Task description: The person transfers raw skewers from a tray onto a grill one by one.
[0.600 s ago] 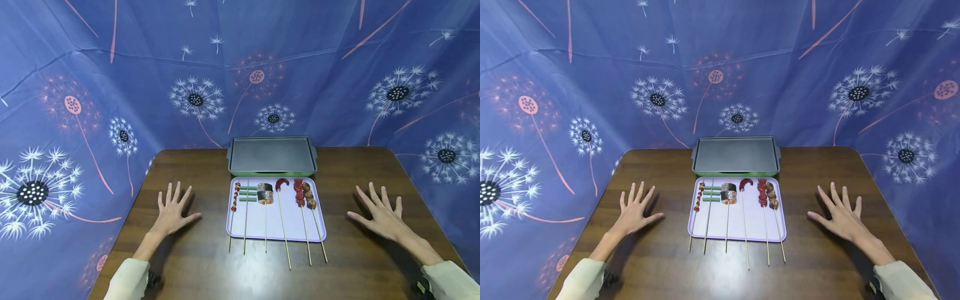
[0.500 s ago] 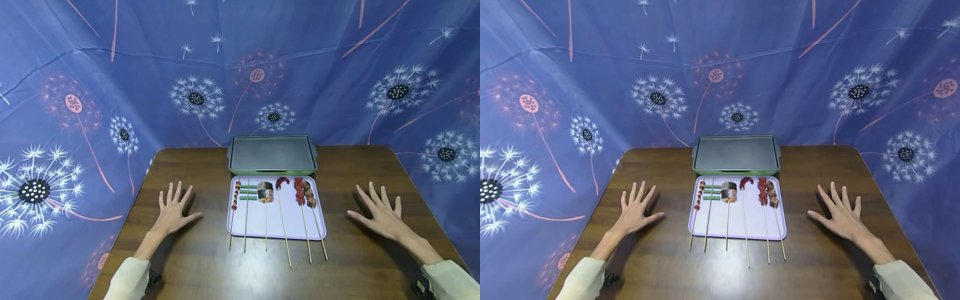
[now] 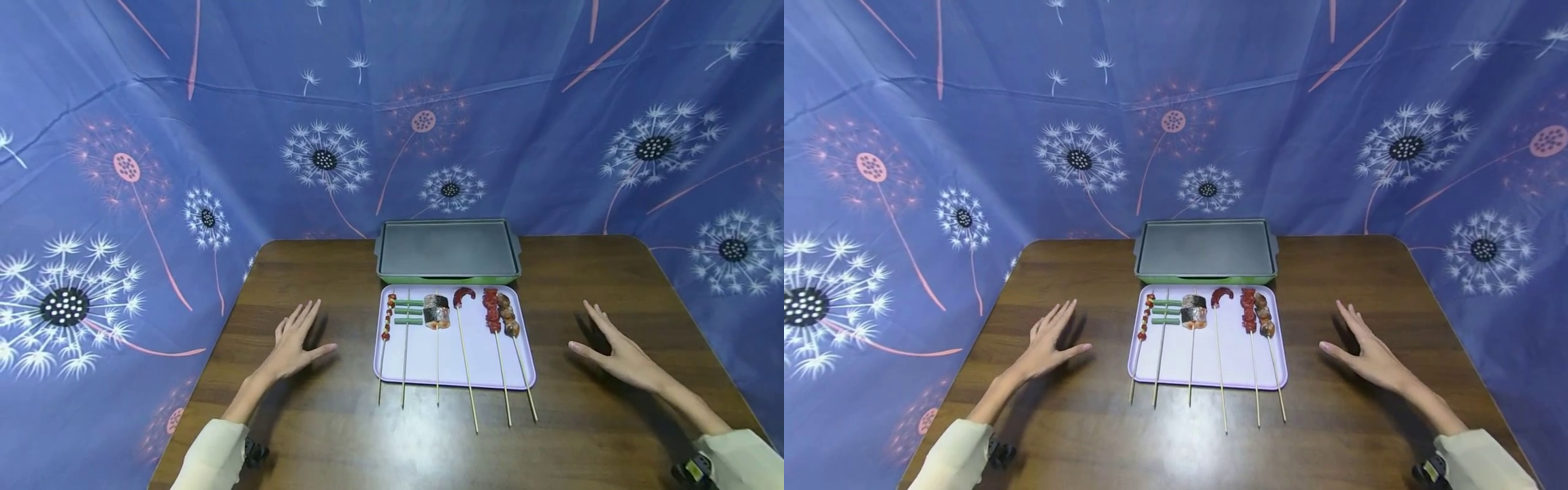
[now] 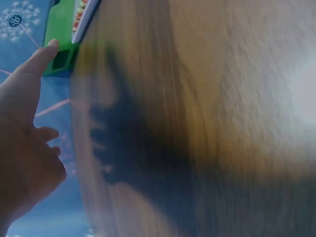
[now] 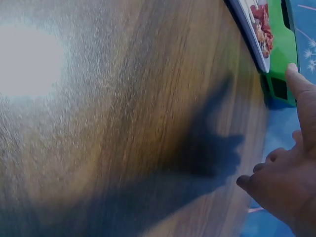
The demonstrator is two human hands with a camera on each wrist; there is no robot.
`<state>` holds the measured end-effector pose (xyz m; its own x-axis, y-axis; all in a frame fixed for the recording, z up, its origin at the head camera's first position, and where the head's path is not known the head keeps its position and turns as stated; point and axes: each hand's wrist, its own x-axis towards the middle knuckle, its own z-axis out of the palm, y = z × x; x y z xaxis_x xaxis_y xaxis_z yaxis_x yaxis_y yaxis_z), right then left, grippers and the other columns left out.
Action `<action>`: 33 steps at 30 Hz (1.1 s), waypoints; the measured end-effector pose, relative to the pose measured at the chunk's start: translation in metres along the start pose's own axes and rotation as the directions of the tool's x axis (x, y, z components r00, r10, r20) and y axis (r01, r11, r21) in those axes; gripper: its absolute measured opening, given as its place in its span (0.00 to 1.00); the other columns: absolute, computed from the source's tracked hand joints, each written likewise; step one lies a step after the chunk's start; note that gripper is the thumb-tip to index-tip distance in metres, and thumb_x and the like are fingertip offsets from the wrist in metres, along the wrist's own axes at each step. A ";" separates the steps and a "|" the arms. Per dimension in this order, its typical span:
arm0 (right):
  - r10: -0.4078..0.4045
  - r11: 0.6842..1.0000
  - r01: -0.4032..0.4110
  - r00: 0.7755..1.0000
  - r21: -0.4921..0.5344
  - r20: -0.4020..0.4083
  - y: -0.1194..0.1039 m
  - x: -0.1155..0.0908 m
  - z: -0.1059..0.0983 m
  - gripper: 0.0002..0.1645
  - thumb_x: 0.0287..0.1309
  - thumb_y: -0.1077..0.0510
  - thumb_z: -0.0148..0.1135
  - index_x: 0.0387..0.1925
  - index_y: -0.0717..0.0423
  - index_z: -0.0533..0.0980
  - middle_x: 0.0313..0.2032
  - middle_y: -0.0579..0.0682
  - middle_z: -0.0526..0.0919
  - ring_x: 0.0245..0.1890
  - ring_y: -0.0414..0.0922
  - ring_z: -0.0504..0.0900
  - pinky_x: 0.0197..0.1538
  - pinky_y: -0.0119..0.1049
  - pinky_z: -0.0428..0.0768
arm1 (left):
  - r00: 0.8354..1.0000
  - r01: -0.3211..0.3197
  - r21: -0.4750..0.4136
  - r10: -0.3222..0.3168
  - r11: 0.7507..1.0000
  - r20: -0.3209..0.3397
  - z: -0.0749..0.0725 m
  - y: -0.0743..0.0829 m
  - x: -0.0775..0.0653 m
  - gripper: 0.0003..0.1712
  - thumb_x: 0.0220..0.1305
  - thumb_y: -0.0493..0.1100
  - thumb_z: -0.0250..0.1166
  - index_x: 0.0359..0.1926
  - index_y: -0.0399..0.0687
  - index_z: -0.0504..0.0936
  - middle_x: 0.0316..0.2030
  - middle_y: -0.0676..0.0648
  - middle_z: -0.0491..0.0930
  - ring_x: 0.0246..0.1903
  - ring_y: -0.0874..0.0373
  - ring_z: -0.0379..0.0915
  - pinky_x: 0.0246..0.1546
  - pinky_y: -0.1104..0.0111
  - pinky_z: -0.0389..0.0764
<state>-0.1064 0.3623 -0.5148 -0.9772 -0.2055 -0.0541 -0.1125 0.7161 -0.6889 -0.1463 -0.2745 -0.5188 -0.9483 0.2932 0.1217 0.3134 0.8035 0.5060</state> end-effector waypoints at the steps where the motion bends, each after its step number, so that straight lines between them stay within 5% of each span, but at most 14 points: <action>1: 0.007 1.000 -0.007 1.000 0.009 -0.001 -0.001 -0.001 0.001 0.59 0.68 0.48 0.65 0.82 0.35 0.34 0.80 0.68 0.33 0.78 0.74 0.34 0.61 0.84 0.49 | 1.000 0.002 -0.026 -0.002 1.000 0.003 0.001 0.002 0.001 0.59 0.59 0.59 0.73 0.82 0.53 0.49 0.77 0.32 0.56 0.76 0.30 0.47 0.68 0.29 0.46; 5: 0.013 0.999 -0.013 1.000 0.034 -0.002 -0.005 -0.004 0.005 0.57 0.68 0.49 0.65 0.82 0.35 0.37 0.80 0.67 0.39 0.75 0.78 0.42 0.57 0.82 0.55 | 0.997 0.070 -0.200 -0.060 0.977 0.057 0.001 0.012 0.004 0.55 0.63 0.55 0.72 0.82 0.54 0.51 0.75 0.35 0.62 0.75 0.32 0.55 0.69 0.30 0.54; 8: 0.016 0.999 -0.016 1.000 0.043 -0.006 -0.008 -0.007 0.009 0.54 0.69 0.49 0.64 0.83 0.38 0.41 0.79 0.68 0.46 0.78 0.70 0.45 0.59 0.80 0.58 | 0.989 0.132 -0.382 -0.096 0.915 0.112 0.002 0.020 0.008 0.51 0.67 0.51 0.70 0.82 0.58 0.51 0.73 0.36 0.67 0.72 0.34 0.62 0.70 0.33 0.60; 11: -0.010 0.999 0.012 0.999 0.044 -0.036 -0.010 -0.010 0.014 0.49 0.69 0.51 0.64 0.82 0.45 0.49 0.76 0.67 0.59 0.78 0.37 0.53 0.71 0.53 0.66 | 0.985 0.157 -0.507 -0.096 0.848 0.145 0.006 0.023 0.014 0.48 0.69 0.47 0.69 0.82 0.57 0.52 0.70 0.35 0.71 0.69 0.37 0.69 0.70 0.39 0.66; 14: -0.076 0.993 0.083 0.993 0.079 -0.085 -0.010 -0.011 0.020 0.45 0.68 0.57 0.66 0.79 0.55 0.56 0.70 0.50 0.73 0.64 0.16 0.62 0.61 0.20 0.70 | 0.984 0.155 -0.542 -0.081 0.826 0.158 0.013 0.024 0.019 0.47 0.69 0.44 0.69 0.81 0.50 0.53 0.67 0.35 0.75 0.63 0.41 0.76 0.65 0.50 0.75; 16: -0.111 0.986 0.123 0.988 0.114 -0.105 -0.011 -0.011 0.023 0.42 0.67 0.60 0.66 0.77 0.61 0.59 0.64 0.36 0.76 0.56 0.14 0.68 0.52 0.11 0.69 | 0.985 0.146 -0.544 -0.068 0.826 0.161 0.018 0.024 0.021 0.47 0.68 0.42 0.69 0.80 0.46 0.54 0.64 0.35 0.77 0.58 0.44 0.79 0.60 0.59 0.79; 19: -0.145 0.975 0.160 0.984 0.153 -0.105 -0.012 -0.012 0.028 0.40 0.67 0.63 0.65 0.75 0.67 0.60 0.57 0.20 0.72 0.52 0.18 0.74 0.48 0.13 0.74 | 0.985 0.125 -0.549 -0.036 0.826 0.169 0.026 0.024 0.023 0.46 0.68 0.41 0.69 0.79 0.41 0.55 0.61 0.34 0.79 0.53 0.48 0.82 0.49 0.69 0.81; 21: -0.149 0.972 0.165 0.983 0.168 -0.103 -0.014 -0.014 0.032 0.39 0.66 0.64 0.65 0.74 0.68 0.61 0.55 0.18 0.73 0.50 0.21 0.77 0.46 0.15 0.75 | 0.981 0.127 -0.573 -0.016 0.809 0.195 0.031 0.026 0.023 0.45 0.69 0.40 0.68 0.79 0.40 0.54 0.61 0.32 0.79 0.49 0.49 0.83 0.40 0.69 0.83; 25: -0.151 0.963 0.167 0.985 0.210 -0.088 -0.017 -0.018 0.042 0.38 0.66 0.67 0.64 0.73 0.70 0.60 0.53 0.22 0.77 0.47 0.22 0.80 0.44 0.16 0.77 | 0.961 0.183 -0.642 0.003 0.745 0.277 0.040 0.029 0.025 0.46 0.70 0.39 0.66 0.80 0.40 0.51 0.62 0.28 0.76 0.40 0.51 0.84 0.32 0.64 0.86; 33: -0.207 0.929 0.206 0.978 0.307 -0.030 -0.029 -0.022 0.060 0.34 0.67 0.69 0.62 0.69 0.77 0.61 0.47 0.44 0.85 0.45 0.26 0.82 0.42 0.22 0.81 | 0.939 0.252 -0.751 0.033 0.611 0.342 0.055 0.035 0.033 0.48 0.68 0.33 0.66 0.80 0.39 0.49 0.56 0.24 0.75 0.38 0.61 0.84 0.40 0.64 0.89</action>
<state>-0.0708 0.3057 -0.5369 -0.9376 -0.3295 0.1113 -0.2505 0.4179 -0.8733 -0.1642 -0.2081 -0.5436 -0.8629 0.4789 -0.1613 -0.0856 0.1760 0.9807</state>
